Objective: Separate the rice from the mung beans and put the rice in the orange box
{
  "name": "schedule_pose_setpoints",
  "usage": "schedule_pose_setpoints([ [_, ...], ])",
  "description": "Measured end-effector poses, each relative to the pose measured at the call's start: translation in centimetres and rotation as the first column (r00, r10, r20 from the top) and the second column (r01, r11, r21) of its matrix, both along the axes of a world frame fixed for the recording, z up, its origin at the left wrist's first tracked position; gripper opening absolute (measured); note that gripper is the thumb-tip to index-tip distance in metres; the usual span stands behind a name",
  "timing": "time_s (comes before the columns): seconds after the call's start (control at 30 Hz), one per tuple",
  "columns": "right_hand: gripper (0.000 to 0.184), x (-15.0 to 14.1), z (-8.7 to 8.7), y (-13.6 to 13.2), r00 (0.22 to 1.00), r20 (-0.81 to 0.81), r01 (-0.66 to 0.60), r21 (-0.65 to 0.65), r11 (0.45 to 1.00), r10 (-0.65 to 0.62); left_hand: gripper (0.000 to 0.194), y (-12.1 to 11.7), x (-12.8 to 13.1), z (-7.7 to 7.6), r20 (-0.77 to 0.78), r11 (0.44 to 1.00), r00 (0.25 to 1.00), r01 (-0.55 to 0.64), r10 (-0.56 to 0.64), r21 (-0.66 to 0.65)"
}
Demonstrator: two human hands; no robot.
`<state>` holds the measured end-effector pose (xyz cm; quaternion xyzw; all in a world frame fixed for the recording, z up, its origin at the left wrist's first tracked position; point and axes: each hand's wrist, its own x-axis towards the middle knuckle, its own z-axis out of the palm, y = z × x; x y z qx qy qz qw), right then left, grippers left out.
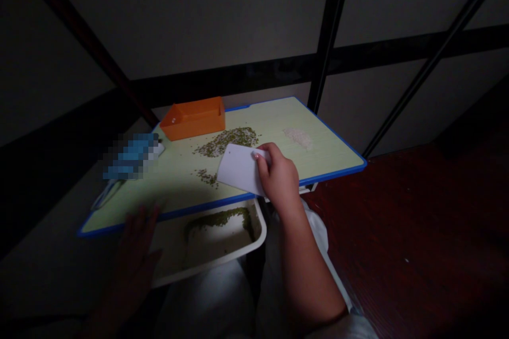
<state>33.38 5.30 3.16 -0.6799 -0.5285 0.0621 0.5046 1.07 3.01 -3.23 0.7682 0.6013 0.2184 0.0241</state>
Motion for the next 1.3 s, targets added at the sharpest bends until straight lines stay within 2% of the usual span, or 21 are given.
schedule_pose_setpoints([
  [0.33,0.024,0.35,-0.64,0.51,0.999,-0.011,-0.053,-0.025,0.998,0.053,0.060,0.16,-0.38,-0.44,-0.005,0.999,1.000,0.004,-0.004,0.041],
  [0.67,0.022,0.76,-0.67,0.36,0.991,-0.041,-0.129,-0.010,0.992,0.129,0.059,0.41,-0.64,-0.55,0.001,1.000,1.000,0.013,-0.013,0.018],
  [1.0,0.023,0.70,-0.89,0.58,0.995,-0.032,-0.093,0.010,0.996,0.094,0.059,0.41,-0.59,-0.19,0.001,1.000,1.000,0.027,-0.027,-0.001],
  [1.3,0.024,-0.18,-0.76,0.72,0.992,-0.023,-0.121,-0.008,0.993,0.120,0.060,0.43,-0.78,-0.29,-0.012,0.999,0.999,0.035,-0.035,-0.003],
])
